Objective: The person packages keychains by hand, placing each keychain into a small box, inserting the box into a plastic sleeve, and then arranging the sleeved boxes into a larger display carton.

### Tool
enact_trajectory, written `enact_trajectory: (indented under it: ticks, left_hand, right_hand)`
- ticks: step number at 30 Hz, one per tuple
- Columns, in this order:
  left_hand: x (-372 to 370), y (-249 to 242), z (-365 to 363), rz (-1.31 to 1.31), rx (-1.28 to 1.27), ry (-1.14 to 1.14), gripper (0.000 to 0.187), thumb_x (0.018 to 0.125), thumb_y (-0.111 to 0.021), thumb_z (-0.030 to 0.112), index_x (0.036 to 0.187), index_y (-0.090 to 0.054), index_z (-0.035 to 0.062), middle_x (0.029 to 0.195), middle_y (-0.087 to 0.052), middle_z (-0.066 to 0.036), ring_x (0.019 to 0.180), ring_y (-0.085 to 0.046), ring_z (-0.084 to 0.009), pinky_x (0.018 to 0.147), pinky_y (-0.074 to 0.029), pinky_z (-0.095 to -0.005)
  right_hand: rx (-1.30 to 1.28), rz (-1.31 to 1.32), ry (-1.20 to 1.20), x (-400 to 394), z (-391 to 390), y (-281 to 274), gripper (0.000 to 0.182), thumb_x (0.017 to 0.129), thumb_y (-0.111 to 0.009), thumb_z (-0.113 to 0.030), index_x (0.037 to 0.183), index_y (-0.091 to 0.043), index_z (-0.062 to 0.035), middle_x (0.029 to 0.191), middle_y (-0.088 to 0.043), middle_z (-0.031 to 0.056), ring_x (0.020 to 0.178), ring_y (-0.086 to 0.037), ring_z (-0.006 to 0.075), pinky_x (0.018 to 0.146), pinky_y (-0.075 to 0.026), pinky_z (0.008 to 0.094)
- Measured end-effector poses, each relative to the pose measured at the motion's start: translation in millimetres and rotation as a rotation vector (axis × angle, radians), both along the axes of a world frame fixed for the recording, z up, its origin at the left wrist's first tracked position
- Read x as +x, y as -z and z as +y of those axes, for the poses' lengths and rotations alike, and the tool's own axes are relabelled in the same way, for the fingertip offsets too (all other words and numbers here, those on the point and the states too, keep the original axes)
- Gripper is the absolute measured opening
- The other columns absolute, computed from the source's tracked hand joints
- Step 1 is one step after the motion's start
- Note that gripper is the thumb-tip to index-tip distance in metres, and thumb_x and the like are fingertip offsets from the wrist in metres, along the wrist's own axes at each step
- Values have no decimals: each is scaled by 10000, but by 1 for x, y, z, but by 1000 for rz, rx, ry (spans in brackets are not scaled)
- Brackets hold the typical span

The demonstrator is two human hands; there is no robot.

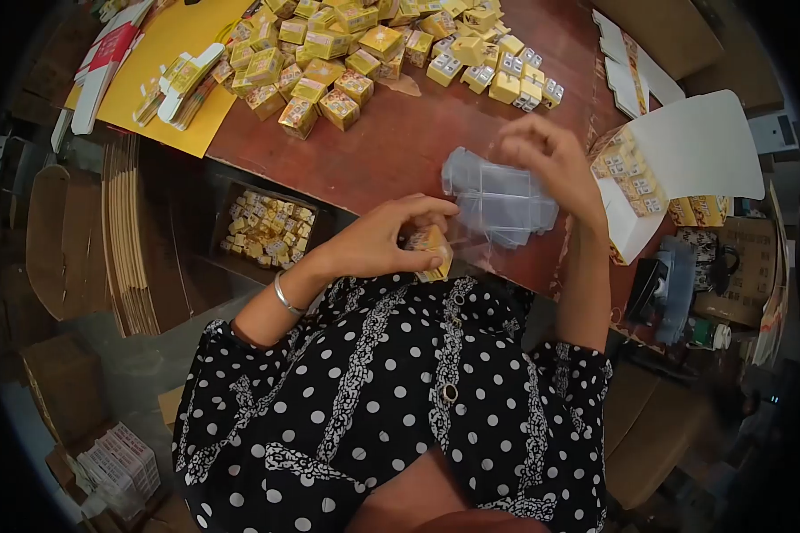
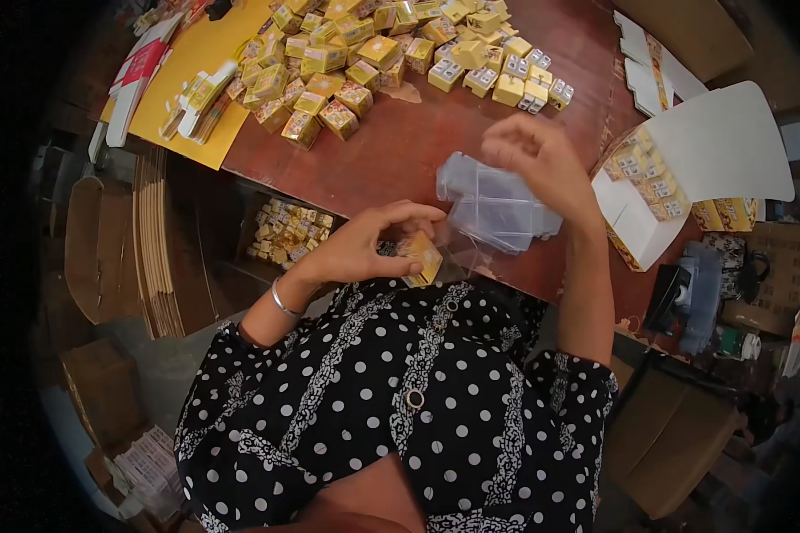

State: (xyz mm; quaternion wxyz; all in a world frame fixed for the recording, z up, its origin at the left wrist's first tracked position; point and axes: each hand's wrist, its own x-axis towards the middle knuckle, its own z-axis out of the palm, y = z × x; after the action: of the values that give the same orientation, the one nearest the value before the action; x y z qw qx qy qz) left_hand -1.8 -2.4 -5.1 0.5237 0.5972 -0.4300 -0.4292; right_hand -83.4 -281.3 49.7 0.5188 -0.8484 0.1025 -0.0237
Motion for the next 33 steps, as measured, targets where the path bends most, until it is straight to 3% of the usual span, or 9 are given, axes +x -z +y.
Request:
enact_trajectory:
  ticks: [3,6,9,19,22,25,27,31,33]
  left_hand:
    - [8,4,6,287,-53,-87,583,815,-786,46,1351,-558,53,1199,-618,-41,1064,-613,-124,941,-512,-298]
    - [18,1,12,361,-48,-124,596,816,-795,49,1356,-543,44,1175,-597,-32,1083,-604,-115,965,-510,-286]
    - [23,3,13,408,-59,-178,575,825,-789,41,1343,-542,29,1161,-603,-32,1071,-606,-118,939,-527,-288]
    - [24,14,9,451,-92,-228,548,846,-783,39,1336,-537,22,1153,-594,-28,1045,-608,-106,889,-537,-265]
    - [24,14,8,467,-82,-242,537,850,-772,25,1333,-537,21,1151,-596,-33,1028,-609,-101,872,-540,-258]
    - [22,12,6,495,-81,-252,537,851,-764,12,1336,-534,21,1145,-597,-35,1021,-611,-101,863,-542,-255]
    - [20,9,5,481,-82,-260,538,851,-763,10,1337,-533,19,1144,-599,-35,1019,-612,-103,867,-542,-256]
    - [15,6,1,469,-112,-255,539,853,-761,11,1340,-529,13,1145,-605,-37,1016,-614,-107,879,-539,-258]
    - [14,5,2,467,-117,-262,537,855,-760,13,1340,-529,11,1148,-605,-38,1016,-613,-106,883,-538,-259]
  right_hand:
    - [-445,-124,441,45,-65,43,273,890,-685,-159,1129,-715,-30,1020,-738,148,968,-705,248,831,-537,343]
    - [-718,45,482,68,-92,52,333,832,-746,-94,1150,-698,-9,1021,-736,172,940,-706,281,840,-528,381]
    - [-679,53,300,76,-104,67,395,770,-785,-61,1154,-694,-47,1057,-719,194,991,-688,347,867,-517,419]
    - [-846,-2,268,31,-64,66,416,773,-821,-94,1114,-587,-49,1152,-682,148,1058,-656,321,892,-502,403]
    - [-780,13,222,14,-64,67,432,768,-826,-121,1130,-592,-88,1159,-676,144,1067,-647,362,875,-510,444]
    - [-741,-93,334,10,-67,60,487,799,-837,-205,1178,-578,-41,1115,-675,157,1024,-653,327,895,-511,397]
    - [-607,199,492,15,-65,52,580,805,-834,-353,1210,-575,-28,1107,-687,197,1017,-672,347,880,-521,403]
    - [-732,241,524,27,-50,54,645,798,-817,-449,1225,-579,-28,1126,-692,234,1032,-689,350,869,-528,411]
    - [-735,193,468,29,-53,66,607,807,-771,-454,1219,-594,-45,1090,-710,214,1043,-684,381,874,-516,472]
